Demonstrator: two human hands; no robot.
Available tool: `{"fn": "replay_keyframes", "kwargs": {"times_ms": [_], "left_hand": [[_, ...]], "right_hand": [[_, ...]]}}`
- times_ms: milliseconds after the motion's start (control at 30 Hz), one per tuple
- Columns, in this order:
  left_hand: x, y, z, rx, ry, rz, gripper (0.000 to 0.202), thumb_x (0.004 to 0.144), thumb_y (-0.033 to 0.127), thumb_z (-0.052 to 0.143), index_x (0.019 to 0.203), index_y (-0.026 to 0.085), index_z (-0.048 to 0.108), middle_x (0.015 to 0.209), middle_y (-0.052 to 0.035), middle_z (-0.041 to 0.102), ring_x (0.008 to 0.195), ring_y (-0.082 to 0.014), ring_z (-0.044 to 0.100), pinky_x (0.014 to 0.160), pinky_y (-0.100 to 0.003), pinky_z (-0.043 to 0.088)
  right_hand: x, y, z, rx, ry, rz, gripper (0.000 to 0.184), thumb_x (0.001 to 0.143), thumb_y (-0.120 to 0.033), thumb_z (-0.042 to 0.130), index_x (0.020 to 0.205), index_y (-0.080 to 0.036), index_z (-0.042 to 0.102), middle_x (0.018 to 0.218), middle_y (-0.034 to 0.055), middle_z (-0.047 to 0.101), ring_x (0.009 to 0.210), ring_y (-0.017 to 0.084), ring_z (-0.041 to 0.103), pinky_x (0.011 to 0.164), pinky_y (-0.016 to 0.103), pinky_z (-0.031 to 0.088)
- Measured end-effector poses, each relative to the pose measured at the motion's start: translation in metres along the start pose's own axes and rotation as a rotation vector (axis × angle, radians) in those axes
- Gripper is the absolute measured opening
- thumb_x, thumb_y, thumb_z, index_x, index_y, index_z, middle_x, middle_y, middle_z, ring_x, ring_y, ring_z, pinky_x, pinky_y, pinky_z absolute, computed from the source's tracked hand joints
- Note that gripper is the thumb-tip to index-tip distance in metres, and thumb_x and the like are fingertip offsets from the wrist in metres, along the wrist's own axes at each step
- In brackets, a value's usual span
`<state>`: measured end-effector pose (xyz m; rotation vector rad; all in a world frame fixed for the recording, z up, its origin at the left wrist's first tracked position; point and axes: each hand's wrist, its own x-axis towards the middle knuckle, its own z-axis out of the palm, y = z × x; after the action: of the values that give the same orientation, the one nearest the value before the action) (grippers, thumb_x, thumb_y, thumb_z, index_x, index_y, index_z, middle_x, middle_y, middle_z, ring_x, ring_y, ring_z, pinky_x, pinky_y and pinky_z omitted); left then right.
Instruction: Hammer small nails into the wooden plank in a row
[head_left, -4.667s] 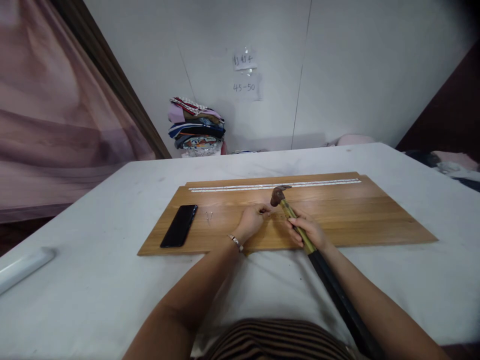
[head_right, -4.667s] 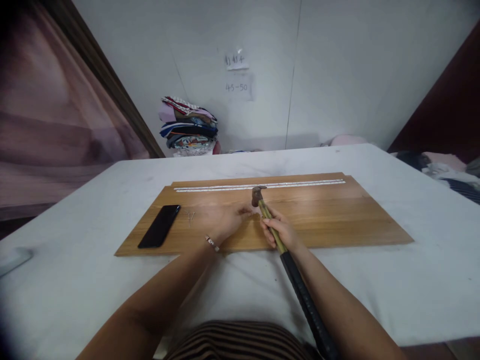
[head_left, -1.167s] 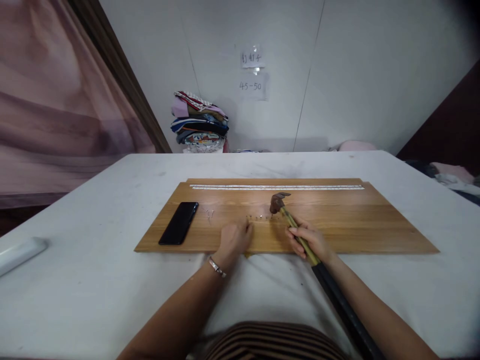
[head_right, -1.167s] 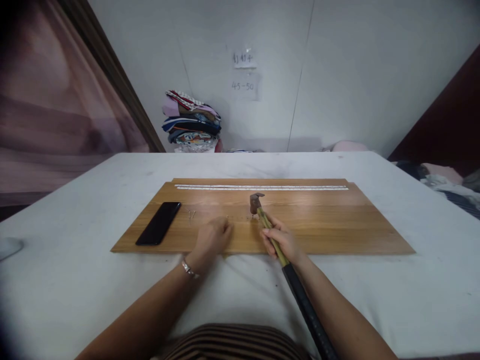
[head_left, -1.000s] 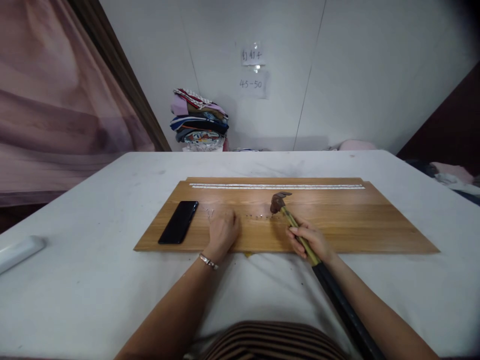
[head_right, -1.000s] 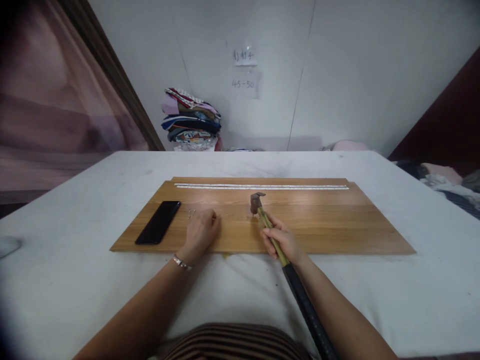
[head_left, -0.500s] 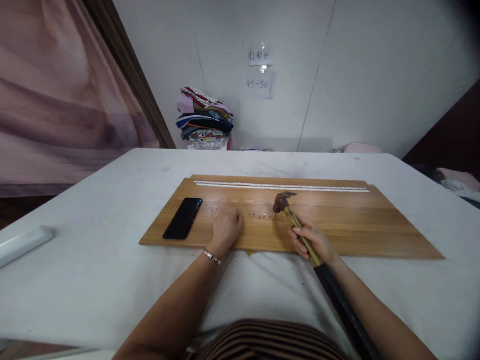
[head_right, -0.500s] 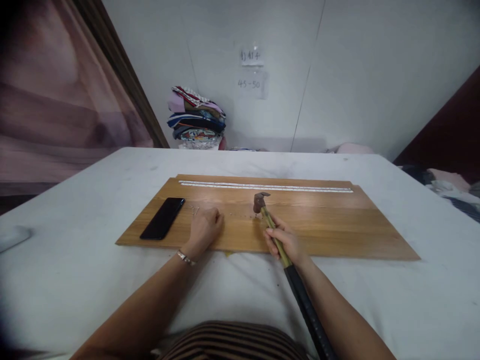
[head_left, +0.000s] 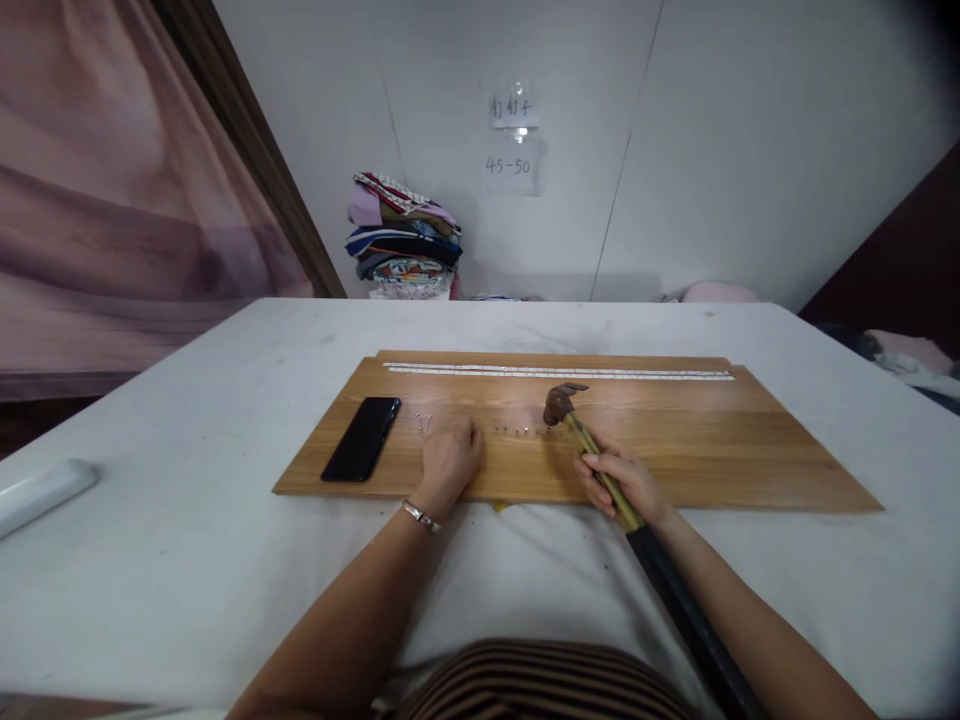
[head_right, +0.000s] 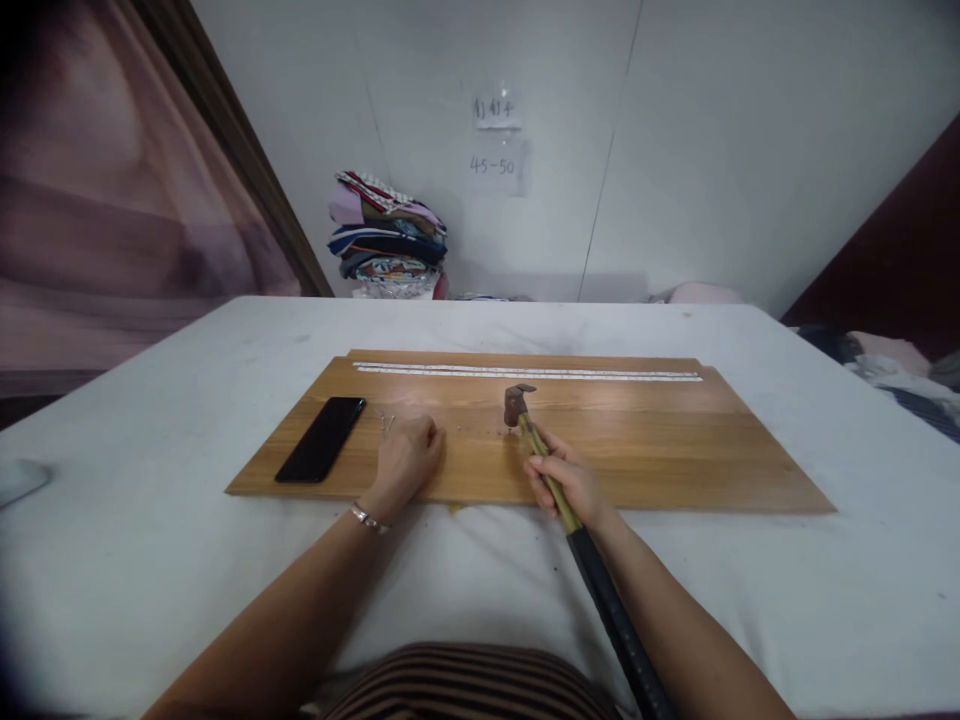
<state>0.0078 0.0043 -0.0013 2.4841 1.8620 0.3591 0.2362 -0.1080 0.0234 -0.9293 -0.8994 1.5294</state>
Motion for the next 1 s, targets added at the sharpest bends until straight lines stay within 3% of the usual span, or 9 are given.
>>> {"fn": "replay_keyframes", "kwargs": {"times_ms": [100, 433, 600, 1000], "left_hand": [[0.0003, -0.0002, 0.0006, -0.016, -0.007, -0.001, 0.031, 0.091, 0.033, 0.038, 0.081, 0.018, 0.063, 0.085, -0.0090, 0.069, 0.084, -0.0215, 0.062, 0.074, -0.030, 0.041], [0.0013, -0.0011, 0.0014, 0.002, 0.031, 0.014, 0.030, 0.090, 0.034, 0.041, 0.078, 0.018, 0.063, 0.085, -0.0094, 0.070, 0.085, -0.0227, 0.062, 0.079, -0.033, 0.040], [0.0008, -0.0003, -0.0001, -0.019, -0.007, -0.015, 0.030, 0.091, 0.033, 0.039, 0.082, 0.018, 0.064, 0.086, -0.0098, 0.070, 0.086, -0.0226, 0.063, 0.075, -0.031, 0.041], [0.0013, -0.0004, -0.0010, -0.007, -0.006, -0.002, 0.029, 0.090, 0.035, 0.040, 0.081, 0.019, 0.063, 0.087, -0.0093, 0.070, 0.087, -0.0223, 0.063, 0.078, -0.032, 0.041]], "right_hand": [[0.0006, 0.0003, 0.0003, -0.006, 0.015, 0.005, 0.045, 0.076, -0.027, 0.061, 0.119, -0.021, 0.050, 0.059, -0.0077, 0.053, 0.028, 0.004, 0.035, 0.026, 0.017, 0.029], [0.0012, -0.0014, 0.0020, -0.047, -0.014, 0.010, 0.040, 0.076, -0.028, 0.060, 0.115, -0.019, 0.055, 0.054, -0.0085, 0.049, 0.028, 0.004, 0.034, 0.027, 0.016, 0.028], [-0.0005, -0.0047, 0.0048, -0.032, 0.006, 0.015, 0.054, 0.075, -0.027, 0.061, 0.128, -0.021, 0.050, 0.061, -0.0080, 0.051, 0.029, 0.003, 0.035, 0.026, 0.016, 0.030], [0.0004, -0.0002, 0.0024, -0.019, -0.001, 0.018, 0.056, 0.077, -0.025, 0.059, 0.132, -0.022, 0.046, 0.061, -0.0076, 0.052, 0.029, 0.003, 0.036, 0.027, 0.015, 0.029]]}}
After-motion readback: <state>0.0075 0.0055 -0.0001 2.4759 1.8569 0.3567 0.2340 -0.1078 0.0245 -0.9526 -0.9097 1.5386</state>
